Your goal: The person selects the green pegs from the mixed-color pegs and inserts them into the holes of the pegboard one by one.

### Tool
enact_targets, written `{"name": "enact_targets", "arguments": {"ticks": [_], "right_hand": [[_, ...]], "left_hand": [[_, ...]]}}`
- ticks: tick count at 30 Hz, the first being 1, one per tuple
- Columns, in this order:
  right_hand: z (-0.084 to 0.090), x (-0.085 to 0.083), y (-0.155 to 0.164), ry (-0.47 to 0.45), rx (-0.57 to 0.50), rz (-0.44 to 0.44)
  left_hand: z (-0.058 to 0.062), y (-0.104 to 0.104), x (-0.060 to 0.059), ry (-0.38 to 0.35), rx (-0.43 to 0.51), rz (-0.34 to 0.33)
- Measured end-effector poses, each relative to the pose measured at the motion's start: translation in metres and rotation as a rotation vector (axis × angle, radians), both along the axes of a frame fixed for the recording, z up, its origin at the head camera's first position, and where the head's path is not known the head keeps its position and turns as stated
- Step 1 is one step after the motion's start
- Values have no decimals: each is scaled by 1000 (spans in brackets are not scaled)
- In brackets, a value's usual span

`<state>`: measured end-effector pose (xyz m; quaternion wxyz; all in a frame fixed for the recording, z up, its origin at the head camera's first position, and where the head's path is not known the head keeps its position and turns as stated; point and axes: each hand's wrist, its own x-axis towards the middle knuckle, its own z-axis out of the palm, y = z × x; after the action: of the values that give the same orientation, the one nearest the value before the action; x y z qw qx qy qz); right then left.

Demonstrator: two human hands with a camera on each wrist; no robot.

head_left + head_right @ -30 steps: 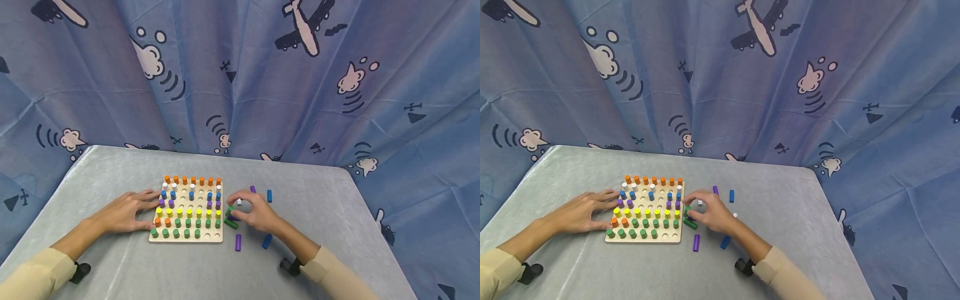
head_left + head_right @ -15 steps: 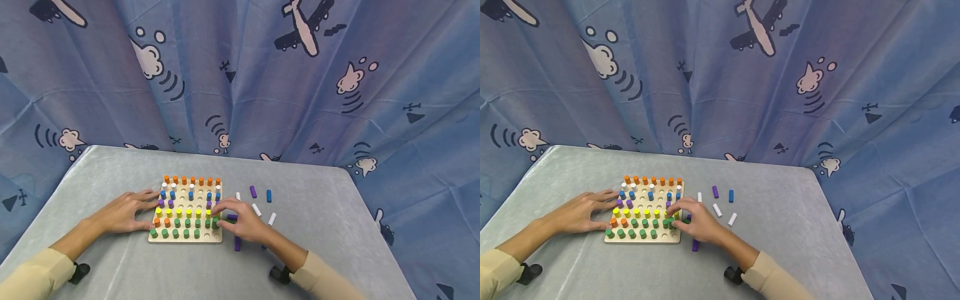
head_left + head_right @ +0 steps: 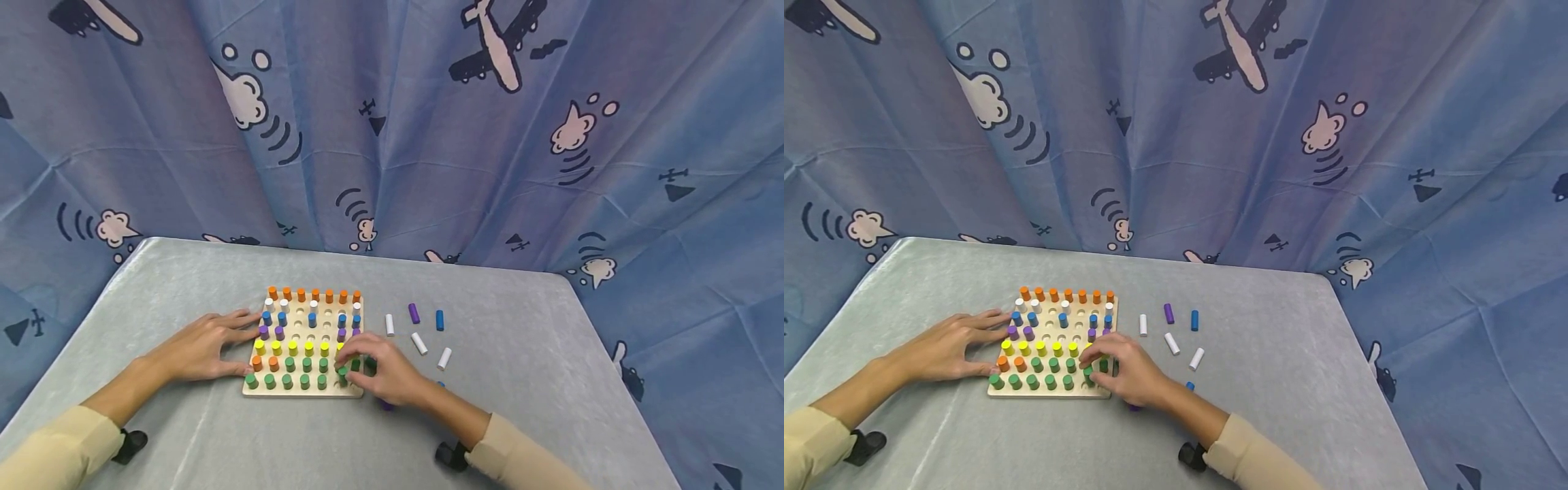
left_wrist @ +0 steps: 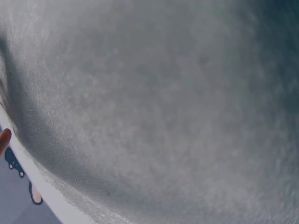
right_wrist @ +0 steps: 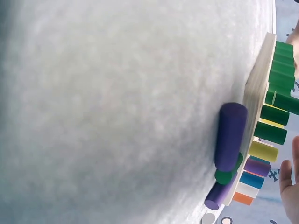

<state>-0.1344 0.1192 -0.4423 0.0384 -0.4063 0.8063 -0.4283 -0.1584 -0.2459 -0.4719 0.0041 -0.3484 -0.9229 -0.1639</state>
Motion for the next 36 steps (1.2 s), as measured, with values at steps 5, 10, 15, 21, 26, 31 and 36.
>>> {"name": "enact_targets", "arguments": {"ticks": [5, 10, 15, 21, 26, 31, 36], "right_hand": [[-1, 1, -2, -9, 1, 6], [-4, 0, -5, -15, 4, 14], [-6, 0, -7, -27, 13, 1], [-7, 0, -8, -23, 23, 8], [-8, -1, -7, 11, 19, 21], [-8, 0, -7, 13, 29, 14], [-6, 2, -5, 8, 40, 13]], "left_hand": [[-1, 0, -1, 7, 5, -3], [-3, -1, -2, 14, 1, -6], [-3, -1, -2, 11, 1, -5], [-2, 0, -2, 21, 15, -9], [-3, 0, -3, 30, 9, -7], [-4, -1, -3, 31, 11, -5], [-4, -1, -2, 23, 11, -3]]}}
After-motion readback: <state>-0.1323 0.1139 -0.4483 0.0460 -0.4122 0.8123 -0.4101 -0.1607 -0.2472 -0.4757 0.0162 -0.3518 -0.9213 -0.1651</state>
